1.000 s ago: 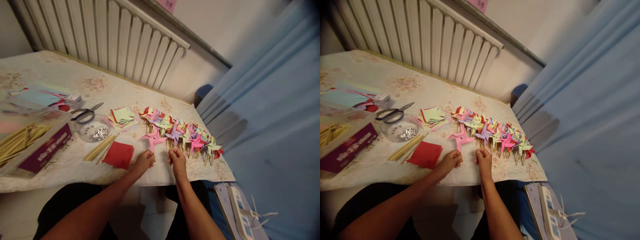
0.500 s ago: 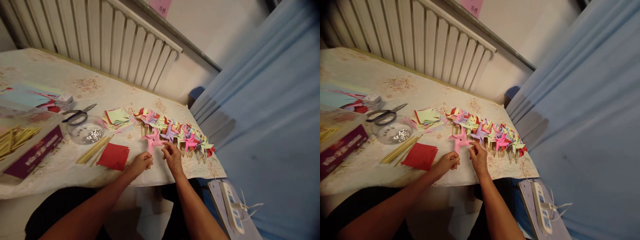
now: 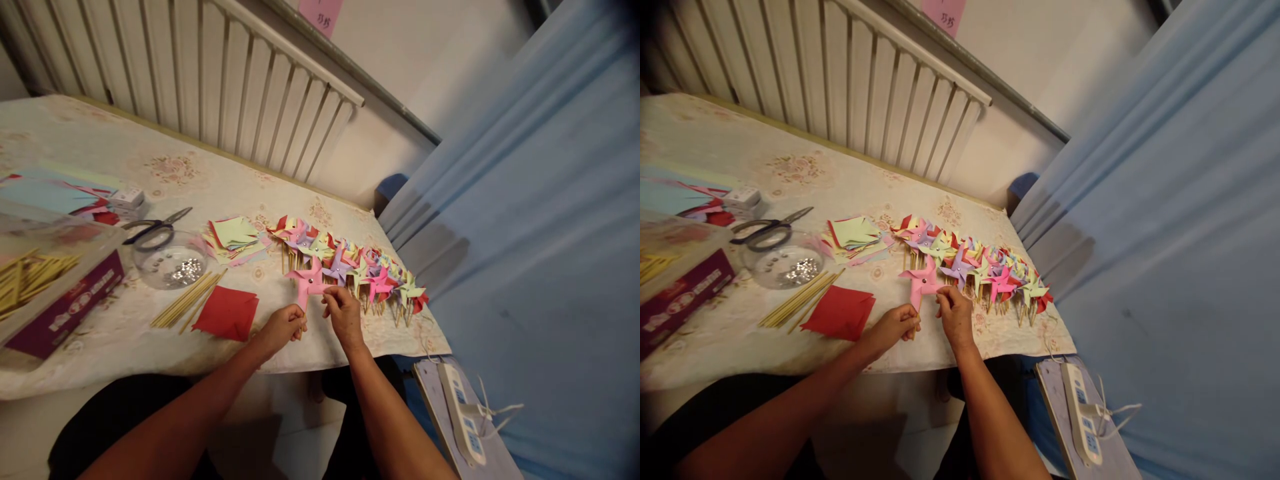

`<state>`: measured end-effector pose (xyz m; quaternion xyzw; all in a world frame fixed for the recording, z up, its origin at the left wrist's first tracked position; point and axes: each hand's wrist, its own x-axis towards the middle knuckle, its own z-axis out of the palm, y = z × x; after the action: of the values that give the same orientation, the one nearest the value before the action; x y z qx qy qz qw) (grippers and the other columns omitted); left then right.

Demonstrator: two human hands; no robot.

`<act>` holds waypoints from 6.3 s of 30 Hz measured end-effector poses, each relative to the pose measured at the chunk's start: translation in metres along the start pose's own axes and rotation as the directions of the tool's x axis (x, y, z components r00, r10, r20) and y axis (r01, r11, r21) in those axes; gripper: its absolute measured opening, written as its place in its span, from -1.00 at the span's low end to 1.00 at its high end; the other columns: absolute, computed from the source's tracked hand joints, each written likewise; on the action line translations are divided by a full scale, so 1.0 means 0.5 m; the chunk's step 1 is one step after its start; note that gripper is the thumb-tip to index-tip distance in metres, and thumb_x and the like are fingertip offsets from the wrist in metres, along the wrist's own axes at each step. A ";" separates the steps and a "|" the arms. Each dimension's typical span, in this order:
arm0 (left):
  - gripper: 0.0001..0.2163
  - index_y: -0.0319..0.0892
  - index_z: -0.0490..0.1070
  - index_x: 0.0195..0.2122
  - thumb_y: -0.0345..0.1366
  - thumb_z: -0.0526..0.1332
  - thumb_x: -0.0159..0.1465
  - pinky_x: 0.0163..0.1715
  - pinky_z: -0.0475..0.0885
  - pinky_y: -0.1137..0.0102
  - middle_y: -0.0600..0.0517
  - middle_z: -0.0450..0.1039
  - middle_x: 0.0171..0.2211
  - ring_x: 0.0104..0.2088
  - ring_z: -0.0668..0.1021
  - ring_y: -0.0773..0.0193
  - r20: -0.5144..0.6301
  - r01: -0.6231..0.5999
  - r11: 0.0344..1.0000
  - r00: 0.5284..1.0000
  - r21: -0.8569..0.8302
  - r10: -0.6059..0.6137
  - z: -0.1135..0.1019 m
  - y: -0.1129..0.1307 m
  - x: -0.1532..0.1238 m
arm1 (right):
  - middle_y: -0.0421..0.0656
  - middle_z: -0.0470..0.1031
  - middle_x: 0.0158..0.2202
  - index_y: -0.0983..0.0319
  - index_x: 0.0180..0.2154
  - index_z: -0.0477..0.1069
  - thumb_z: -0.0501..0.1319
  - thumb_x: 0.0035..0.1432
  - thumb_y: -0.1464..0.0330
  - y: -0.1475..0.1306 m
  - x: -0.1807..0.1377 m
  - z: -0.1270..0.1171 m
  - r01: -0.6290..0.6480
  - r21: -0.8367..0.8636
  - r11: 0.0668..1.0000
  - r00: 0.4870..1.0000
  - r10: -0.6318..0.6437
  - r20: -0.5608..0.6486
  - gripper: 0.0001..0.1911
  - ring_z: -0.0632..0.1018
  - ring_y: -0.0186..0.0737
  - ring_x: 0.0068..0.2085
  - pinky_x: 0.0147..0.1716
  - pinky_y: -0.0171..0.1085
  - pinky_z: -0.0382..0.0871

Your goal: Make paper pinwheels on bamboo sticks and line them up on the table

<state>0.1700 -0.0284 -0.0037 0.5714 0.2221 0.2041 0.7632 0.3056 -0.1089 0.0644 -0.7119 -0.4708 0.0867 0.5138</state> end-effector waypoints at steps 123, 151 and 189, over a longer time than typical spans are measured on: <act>-0.76 -0.16 0.26 -0.47 -0.10 0.20 0.08 -0.55 0.19 0.45 0.13 0.33 -0.55 -0.59 0.33 0.43 0.090 0.017 0.998 0.996 0.060 -0.022 -0.003 0.028 -0.017 | -0.19 0.53 -0.49 0.24 -0.38 0.44 0.36 -0.08 0.01 -0.008 0.021 -0.069 -0.458 0.305 0.835 0.887 0.453 0.092 -0.57 0.42 -0.39 -0.58 -0.63 -0.39 0.18; -0.78 -0.17 0.31 -0.45 -0.11 0.22 0.09 -0.52 0.22 0.46 0.12 0.32 -0.54 -0.55 0.34 0.39 0.079 -0.038 0.993 0.996 0.115 0.029 -0.008 0.011 -0.006 | -0.25 0.46 -0.65 0.21 -0.55 0.37 0.36 -0.13 0.14 -0.044 0.042 -0.093 -0.499 0.107 0.860 0.831 0.441 0.338 -0.69 0.30 -0.44 -0.71 -0.73 -0.43 -0.02; -0.79 -0.17 0.29 -0.46 -0.13 0.18 0.08 -0.52 0.22 0.45 0.11 0.32 -0.54 -0.55 0.33 0.40 0.079 -0.044 0.990 0.996 0.132 0.034 -0.006 0.026 -0.012 | -0.24 0.46 -0.66 0.20 -0.55 0.32 0.30 -0.08 0.15 -0.038 0.012 -0.044 -0.514 0.174 0.840 0.825 0.430 0.366 -0.71 0.28 -0.44 -0.74 -0.73 -0.40 -0.12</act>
<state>0.1623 -0.0260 0.0086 0.6330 0.1946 0.1816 0.7270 0.3111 -0.1181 0.0922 -0.7086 -0.3374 0.3859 0.4849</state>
